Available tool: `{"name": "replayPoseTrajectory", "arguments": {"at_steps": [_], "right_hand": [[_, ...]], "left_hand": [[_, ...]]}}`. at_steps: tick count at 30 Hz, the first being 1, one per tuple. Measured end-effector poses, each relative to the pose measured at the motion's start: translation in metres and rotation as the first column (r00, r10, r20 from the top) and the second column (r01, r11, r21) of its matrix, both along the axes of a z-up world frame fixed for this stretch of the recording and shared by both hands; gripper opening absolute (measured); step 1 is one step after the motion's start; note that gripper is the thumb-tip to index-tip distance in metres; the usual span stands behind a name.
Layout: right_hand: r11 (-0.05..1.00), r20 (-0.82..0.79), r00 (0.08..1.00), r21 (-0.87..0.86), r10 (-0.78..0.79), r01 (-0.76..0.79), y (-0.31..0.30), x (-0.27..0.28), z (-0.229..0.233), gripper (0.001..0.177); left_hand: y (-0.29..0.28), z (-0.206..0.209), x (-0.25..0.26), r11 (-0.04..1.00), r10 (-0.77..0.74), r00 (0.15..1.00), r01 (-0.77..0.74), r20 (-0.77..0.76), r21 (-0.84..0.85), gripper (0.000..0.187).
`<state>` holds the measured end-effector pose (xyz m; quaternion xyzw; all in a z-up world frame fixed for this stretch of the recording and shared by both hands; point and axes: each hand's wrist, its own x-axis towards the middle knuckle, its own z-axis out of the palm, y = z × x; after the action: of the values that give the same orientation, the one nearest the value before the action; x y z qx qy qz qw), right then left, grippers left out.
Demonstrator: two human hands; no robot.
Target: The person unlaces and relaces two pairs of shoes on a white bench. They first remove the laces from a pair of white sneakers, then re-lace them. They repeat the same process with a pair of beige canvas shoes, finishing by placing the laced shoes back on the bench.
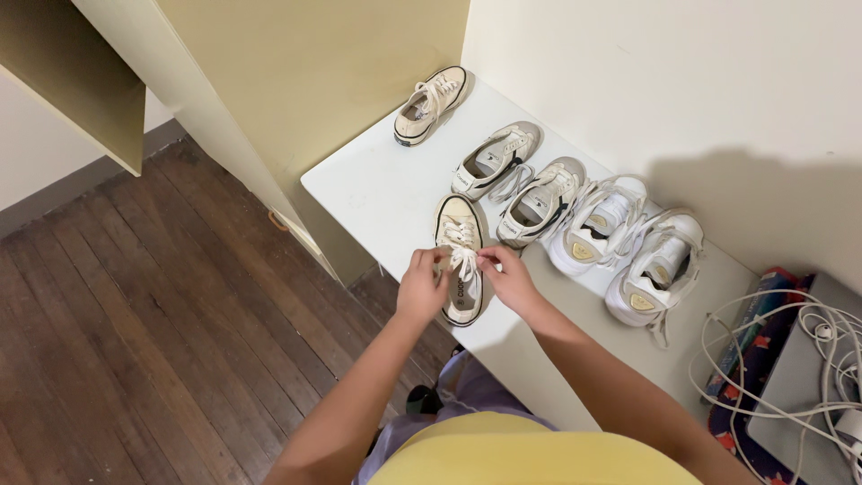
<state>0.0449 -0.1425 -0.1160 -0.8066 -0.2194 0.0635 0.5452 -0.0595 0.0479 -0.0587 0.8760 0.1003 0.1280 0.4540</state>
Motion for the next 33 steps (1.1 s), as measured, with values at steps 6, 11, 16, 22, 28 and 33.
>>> {"name": "replayPoseTrajectory", "arguments": {"at_steps": [6, 11, 16, 22, 28, 33], "right_hand": [[0.992, 0.112, 0.994, -0.125, -0.008, 0.022, 0.009, 0.006, 0.024, 0.016], [0.992, 0.025, 0.995, -0.092, 0.092, -0.089, 0.009, 0.007, 0.046, 0.015], [0.987, -0.178, 0.971, 0.043, 0.162, -0.157, 0.011, 0.006, 0.067, 0.014], [0.963, -0.296, 0.946, 0.263, 0.134, -0.055, 0.002, 0.021, 0.096, 0.012], [0.978, -0.214, 0.966, 0.178, 0.145, -0.108, -0.004, 0.029, 0.075, 0.012], [0.986, -0.193, 0.969, 0.095, 0.154, -0.137, 0.008, 0.004, 0.053, 0.018]], "left_hand": [[-0.007, -0.001, 0.027, 0.996, -0.003, 0.986, -0.012, 0.168, 0.086, 0.027], [0.001, 0.003, 0.030, 0.962, -0.119, 0.976, 0.068, 0.182, 0.265, 0.025], [0.006, 0.003, 0.034, 0.953, -0.140, 0.982, 0.099, 0.127, 0.287, 0.020], [0.007, -0.010, 0.029, 0.971, -0.075, 0.995, 0.056, 0.071, 0.234, 0.028], [0.015, -0.036, 0.035, 0.996, 0.010, 0.990, 0.003, 0.139, -0.091, 0.054], [0.027, -0.059, 0.037, 0.995, 0.040, 0.998, -0.035, 0.047, -0.098, 0.034]]}}
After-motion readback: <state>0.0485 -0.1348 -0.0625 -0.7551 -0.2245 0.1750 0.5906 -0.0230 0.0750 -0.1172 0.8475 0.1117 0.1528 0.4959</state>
